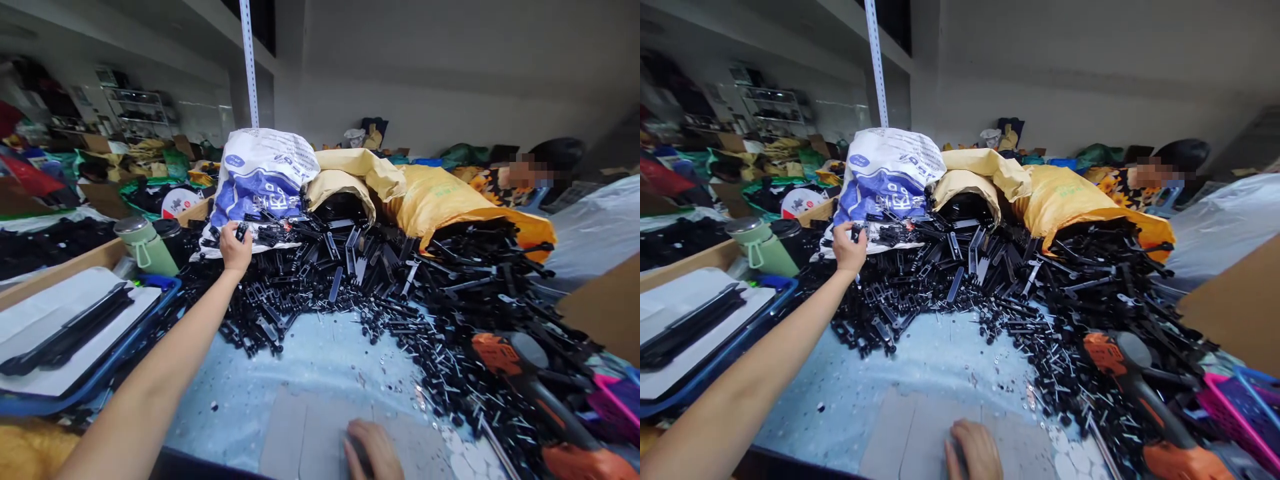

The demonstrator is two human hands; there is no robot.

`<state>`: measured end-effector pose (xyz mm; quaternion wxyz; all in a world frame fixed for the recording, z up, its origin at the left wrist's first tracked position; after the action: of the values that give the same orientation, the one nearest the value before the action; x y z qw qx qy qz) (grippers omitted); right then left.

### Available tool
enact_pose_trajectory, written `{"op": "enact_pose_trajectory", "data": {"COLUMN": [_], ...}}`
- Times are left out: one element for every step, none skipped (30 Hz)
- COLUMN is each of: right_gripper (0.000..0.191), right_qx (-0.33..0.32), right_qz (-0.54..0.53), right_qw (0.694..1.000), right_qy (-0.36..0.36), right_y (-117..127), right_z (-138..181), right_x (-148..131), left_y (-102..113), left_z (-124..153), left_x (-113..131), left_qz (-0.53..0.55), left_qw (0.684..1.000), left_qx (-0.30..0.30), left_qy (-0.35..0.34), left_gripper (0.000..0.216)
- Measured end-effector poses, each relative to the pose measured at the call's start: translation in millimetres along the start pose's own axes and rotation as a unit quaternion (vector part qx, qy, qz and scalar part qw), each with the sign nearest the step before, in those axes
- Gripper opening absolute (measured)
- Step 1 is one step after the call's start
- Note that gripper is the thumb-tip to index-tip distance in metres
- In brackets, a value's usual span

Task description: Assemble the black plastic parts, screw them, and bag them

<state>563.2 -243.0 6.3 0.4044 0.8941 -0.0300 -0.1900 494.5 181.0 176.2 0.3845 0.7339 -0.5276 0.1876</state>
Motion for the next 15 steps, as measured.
{"op": "enact_pose_trajectory", "data": {"right_gripper": [0.015,0.016,0.016,0.019,0.019,0.023,0.026,0.029,0.029,0.029,0.027,0.025,0.022,0.020,0.020], "right_qx": [-0.026,-0.047,-0.061,-0.091,-0.108,-0.104,-0.096,-0.091,-0.090,-0.094,-0.097,-0.101,-0.105,-0.108,-0.111], "right_qz": [-0.024,-0.041,-0.049,-0.049,-0.035,-0.022,-0.009,0.004,0.022,0.028,0.030,0.026,0.017,0.004,-0.012], "right_qw": [0.999,0.998,0.996,0.993,0.989,0.987,0.985,0.982,0.974,0.968,0.962,0.957,0.954,0.951,0.950], "right_qy": [-0.003,-0.021,-0.036,-0.057,-0.100,-0.124,-0.144,-0.168,-0.207,-0.232,-0.253,-0.270,-0.282,-0.288,-0.291], "right_y": [2,3,3,-1,-6,-12,-21,-30,-40,-49,-57,-64,-68,-70,-70], "right_z": [-16,-37,-61,-89,-118,-148,-176,-202,-223,-241,-255,-264,-269,-270,-268], "right_x": [2,5,9,14,21,27,32,38,42,46,48,49,48,47,45], "left_y": [6,10,14,18,20,23,25,28,30,32,34,37,40,43,46], "left_z": [15,33,56,83,112,144,176,206,235,259,279,293,303,309,313], "left_x": [10,21,32,43,54,65,73,79,82,83,80,76,71,66,60], "left_qz": [0.012,0.026,0.041,0.056,0.071,0.084,0.096,0.103,0.103,0.085,0.053,0.026,0.000,-0.020,-0.034], "left_qw": [1.000,0.999,0.997,0.992,0.985,0.975,0.962,0.950,0.936,0.921,0.912,0.909,0.906,0.906,0.906], "left_qx": [-0.008,-0.027,-0.060,-0.095,-0.137,-0.182,-0.227,-0.263,-0.303,-0.344,-0.372,-0.383,-0.390,-0.390,-0.388], "left_qy": [-0.010,-0.021,-0.038,-0.055,-0.073,-0.093,-0.116,-0.135,-0.150,-0.162,-0.163,-0.163,-0.164,-0.164,-0.166], "left_gripper": [0.037,0.037,0.034,0.031,0.027,0.022,0.018,0.015,0.016,0.018,0.019,0.020,0.020,0.020,0.020]}}
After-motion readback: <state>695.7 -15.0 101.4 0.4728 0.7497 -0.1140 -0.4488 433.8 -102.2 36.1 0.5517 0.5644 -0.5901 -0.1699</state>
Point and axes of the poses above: each hand's wrist, its own z-axis away from the middle knuckle, its own y-axis out of the back of the hand, x = y × z, the point moved 2 cm from there along -z, towards the middle knuckle, and after that the axes turned 8 degrees about z, right-handed, at the moved point
